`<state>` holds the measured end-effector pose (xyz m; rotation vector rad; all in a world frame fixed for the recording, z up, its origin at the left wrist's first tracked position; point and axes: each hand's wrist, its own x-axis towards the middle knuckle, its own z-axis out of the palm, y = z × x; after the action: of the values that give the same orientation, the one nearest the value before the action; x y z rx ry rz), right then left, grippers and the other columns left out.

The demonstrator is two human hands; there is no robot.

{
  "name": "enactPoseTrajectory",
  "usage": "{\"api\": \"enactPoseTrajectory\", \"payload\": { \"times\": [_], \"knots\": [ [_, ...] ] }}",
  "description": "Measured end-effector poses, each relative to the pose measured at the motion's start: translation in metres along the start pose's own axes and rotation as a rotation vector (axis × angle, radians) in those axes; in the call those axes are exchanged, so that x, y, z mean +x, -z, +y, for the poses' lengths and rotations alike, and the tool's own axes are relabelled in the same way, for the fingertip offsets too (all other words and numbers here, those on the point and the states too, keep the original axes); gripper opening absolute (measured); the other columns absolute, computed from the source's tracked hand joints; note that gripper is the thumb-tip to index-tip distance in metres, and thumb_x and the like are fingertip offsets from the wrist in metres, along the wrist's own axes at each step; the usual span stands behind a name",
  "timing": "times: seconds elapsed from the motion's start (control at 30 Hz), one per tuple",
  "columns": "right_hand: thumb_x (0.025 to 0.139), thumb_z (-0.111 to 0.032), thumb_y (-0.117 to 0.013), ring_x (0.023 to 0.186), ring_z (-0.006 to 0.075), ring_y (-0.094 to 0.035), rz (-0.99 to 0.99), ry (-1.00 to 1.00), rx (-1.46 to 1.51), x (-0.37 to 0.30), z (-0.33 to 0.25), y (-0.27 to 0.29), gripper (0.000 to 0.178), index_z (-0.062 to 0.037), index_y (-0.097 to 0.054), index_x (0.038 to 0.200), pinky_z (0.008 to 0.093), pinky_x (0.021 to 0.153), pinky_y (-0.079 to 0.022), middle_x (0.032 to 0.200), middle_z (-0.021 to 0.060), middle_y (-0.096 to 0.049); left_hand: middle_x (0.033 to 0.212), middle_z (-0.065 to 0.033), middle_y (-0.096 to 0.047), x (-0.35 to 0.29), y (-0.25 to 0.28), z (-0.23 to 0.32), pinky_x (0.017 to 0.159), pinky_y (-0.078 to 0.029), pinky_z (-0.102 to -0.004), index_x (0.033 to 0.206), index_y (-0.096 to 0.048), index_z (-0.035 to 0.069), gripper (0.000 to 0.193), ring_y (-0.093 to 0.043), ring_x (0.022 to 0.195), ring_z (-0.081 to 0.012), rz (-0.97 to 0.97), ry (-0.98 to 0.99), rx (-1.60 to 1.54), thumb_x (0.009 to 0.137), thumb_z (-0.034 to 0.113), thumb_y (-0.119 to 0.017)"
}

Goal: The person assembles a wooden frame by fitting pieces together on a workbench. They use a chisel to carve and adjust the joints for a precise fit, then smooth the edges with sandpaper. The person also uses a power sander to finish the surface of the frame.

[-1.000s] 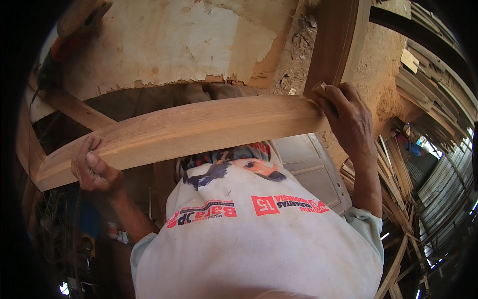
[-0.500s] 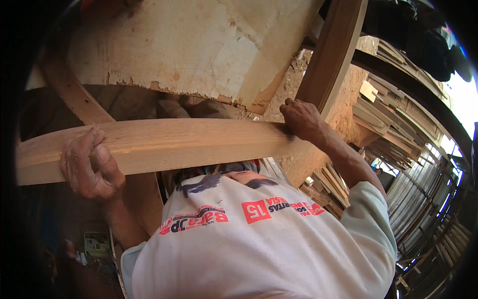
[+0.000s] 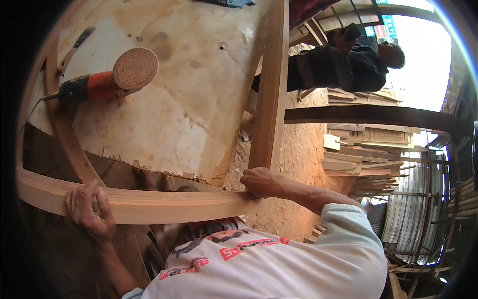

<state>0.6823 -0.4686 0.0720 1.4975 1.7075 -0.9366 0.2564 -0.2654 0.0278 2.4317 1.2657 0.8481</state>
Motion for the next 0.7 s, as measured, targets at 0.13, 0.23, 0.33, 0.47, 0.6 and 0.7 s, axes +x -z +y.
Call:
{"api": "enactPoseTrajectory", "payload": {
  "times": [0.13, 0.23, 0.33, 0.47, 0.6, 0.7],
  "knots": [
    [0.081, -0.006, -0.069, 0.096, 0.0364, -0.073, 0.101, 0.024, -0.033, -0.003, -0.002, 0.003, 0.012, -0.0022, -0.074, 0.092, 0.0431, 0.080, -0.060, 0.098, 0.0194, -0.073, 0.088, -0.0135, -0.068, -0.003, -0.001, 0.001, 0.097, -0.048, -0.0503, 0.107, -0.069, -0.001, 0.017, -0.066, 0.086, -0.0334, 0.032, 0.015, 0.023, 0.099, 0.012, -0.060],
    [0.082, -0.006, -0.069, 0.093, 0.0365, -0.074, 0.159, 0.096, 0.029, 0.048, 0.014, -0.043, 0.008, -0.0009, -0.074, 0.086, 0.0438, 0.079, -0.061, 0.091, 0.0203, -0.074, 0.092, -0.0144, -0.070, -0.006, -0.002, -0.004, 0.096, -0.049, -0.0488, 0.105, -0.070, 0.002, 0.014, -0.068, 0.088, -0.0345, 0.049, -0.014, 0.024, 0.101, 0.012, -0.060],
    [0.083, -0.002, -0.066, 0.094, 0.0357, -0.074, 0.026, 0.017, 0.019, 0.015, -0.011, -0.001, 0.010, 0.0007, -0.074, 0.088, 0.0451, 0.080, -0.060, 0.092, 0.0202, -0.073, 0.096, -0.0113, -0.074, -0.002, -0.004, -0.013, 0.095, -0.051, -0.0432, 0.105, -0.072, 0.005, 0.016, -0.071, 0.091, -0.0307, 0.012, -0.061, 0.023, 0.103, 0.017, -0.061],
    [0.086, -0.002, -0.064, 0.093, 0.0359, -0.073, 0.074, 0.075, -0.015, 0.003, -0.006, 0.002, 0.010, 0.0020, -0.072, 0.091, 0.0451, 0.081, -0.059, 0.092, 0.0199, -0.071, 0.088, -0.0057, -0.077, -0.013, 0.002, -0.010, 0.084, -0.055, -0.0378, 0.104, -0.076, 0.007, 0.021, -0.073, 0.087, -0.0226, 0.025, 0.036, 0.037, 0.104, 0.022, -0.061],
    [0.088, -0.004, -0.064, 0.095, 0.0357, -0.071, -0.021, 0.058, 0.022, 0.041, -0.002, -0.018, 0.009, 0.0014, -0.070, 0.091, 0.0459, 0.083, -0.057, 0.095, 0.0191, -0.070, 0.086, -0.0066, -0.078, -0.010, -0.003, -0.014, 0.079, -0.057, -0.0356, 0.104, -0.078, 0.006, 0.024, -0.074, 0.085, -0.0205, 0.042, 0.006, -0.021, 0.105, 0.023, -0.060],
    [0.088, -0.002, -0.063, 0.095, 0.0362, -0.071, 0.028, 0.043, 0.034, 0.017, 0.003, -0.017, 0.009, 0.0025, -0.070, 0.091, 0.0454, 0.085, -0.057, 0.100, 0.0191, -0.070, 0.085, -0.0071, -0.079, -0.008, -0.004, -0.017, 0.079, -0.057, -0.0349, 0.104, -0.078, 0.006, 0.024, -0.074, 0.084, -0.0202, 0.053, 0.007, -0.032, 0.105, 0.022, -0.060]
  ]
}}
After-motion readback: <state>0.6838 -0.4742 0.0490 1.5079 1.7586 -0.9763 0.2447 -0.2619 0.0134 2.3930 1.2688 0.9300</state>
